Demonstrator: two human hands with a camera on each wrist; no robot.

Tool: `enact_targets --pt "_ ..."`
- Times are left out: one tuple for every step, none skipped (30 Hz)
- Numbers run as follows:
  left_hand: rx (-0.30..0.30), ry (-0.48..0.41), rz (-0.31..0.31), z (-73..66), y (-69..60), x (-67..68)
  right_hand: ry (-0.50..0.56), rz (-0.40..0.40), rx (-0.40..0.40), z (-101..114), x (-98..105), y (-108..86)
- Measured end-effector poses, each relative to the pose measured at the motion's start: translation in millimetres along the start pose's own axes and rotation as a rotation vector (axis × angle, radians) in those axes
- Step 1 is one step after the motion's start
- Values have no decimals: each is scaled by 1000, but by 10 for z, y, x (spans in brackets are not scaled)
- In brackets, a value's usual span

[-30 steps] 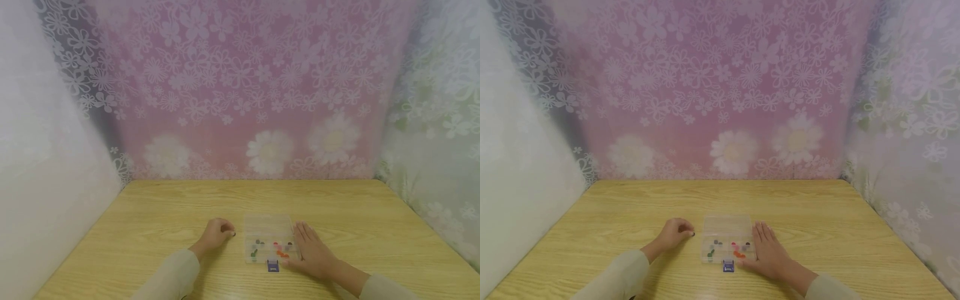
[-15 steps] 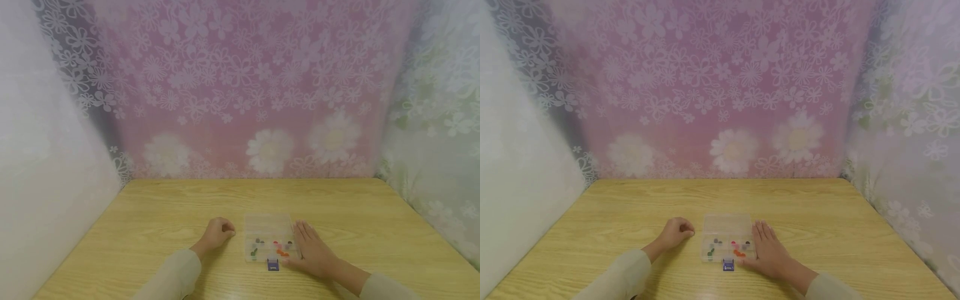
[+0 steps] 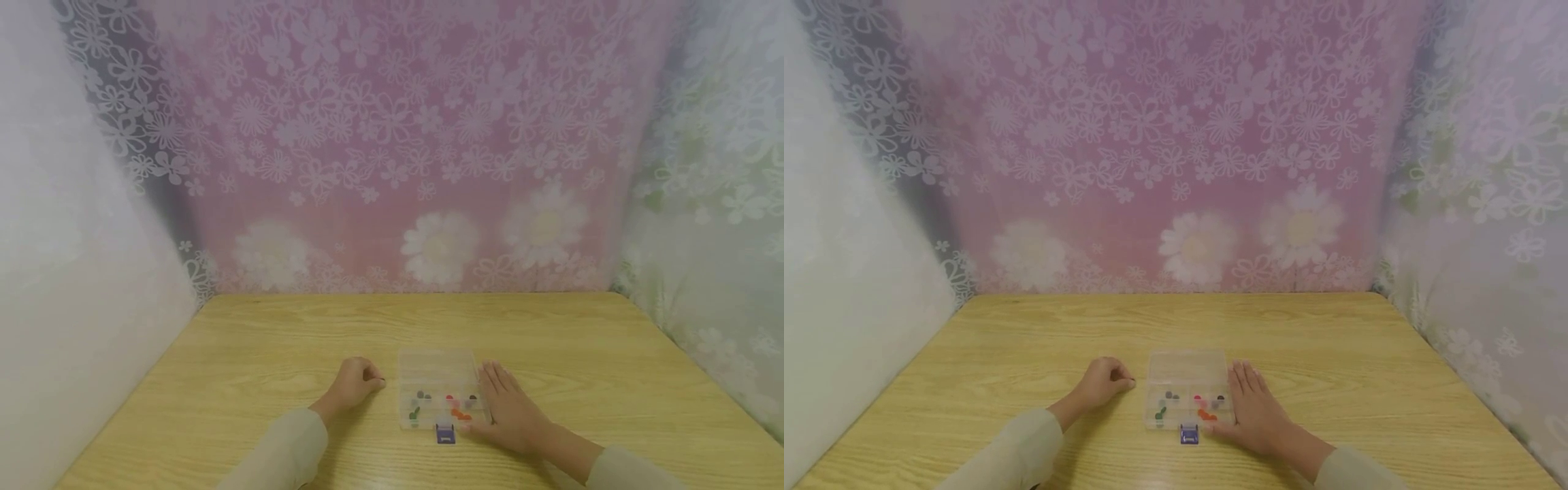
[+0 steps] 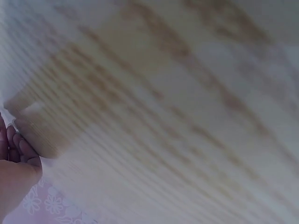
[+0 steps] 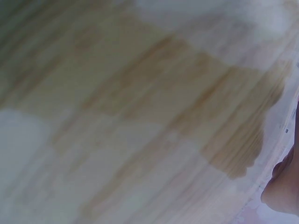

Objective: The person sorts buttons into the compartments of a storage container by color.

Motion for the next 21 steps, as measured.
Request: enact_targets --pt "2 2 0 -7 -2 4 1 0 -1 0 1 1" --pt "4 3 2 -10 -3 6 0 -4 1 2 3 1" --pt "6 4 5 -13 -3 8 -1 -8 3 5 6 0" --pt "8 5 6 -13 -2 11 1 -11 5 8 10 0" --pt "12 1 8 -17 -2 14 1 -16 7 11 14 -2" --pt "13 -1 13 -21 0 16 -1 -20 10 14 18 -3" --pt "20 -2 17 -18 1 19 -2 -26 13 17 24 -5" --pt "21 -2 22 -18 2 19 -5 -29 16 19 27 -7" --pt "25 -5 26 -19 3 21 -3 -28 15 19 29 -7" --pt "29 -8 30 -17 4 21 -4 -28 14 19 30 -8" --pt "30 -9 34 -20 3 21 -4 -28 13 20 33 -10" --pt "29 -8 38 -20 3 19 -2 -29 13 20 36 -11" --pt "30 -9 39 -24 1 19 0 -27 12 20 37 -11" --pt "28 -9 41 -29 -2 18 1 -27 12 19 36 -12" --pt "29 -12 42 -32 -4 17 2 -28 13 19 36 -13" --pt "26 -12 44 -37 -5 15 0 -31 15 20 36 -13" --pt "26 -13 43 -44 -7 16 -1 -34 18 20 36 -14" --pt "26 -15 43 -50 -7 17 -4 -34 18 17 32 -13" --pt "27 -15 42 -59 -5 20 -8 -33 18 15 29 -12" --pt "29 -15 41 -65 -3 21 -12 -36 19 14 26 -11" --pt "29 -17 41 -75 1 24 -15 -36 18 9 21 -10"
Point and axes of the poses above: each hand's wrist, its own y-axis towards the middle knuckle, its own x-axis out of the back of the hand, z = x × y, the point moved 6 cm from there along y, towards the middle knuckle, and after that the axes turned 14 degrees about -y, right-handed, at the moved point
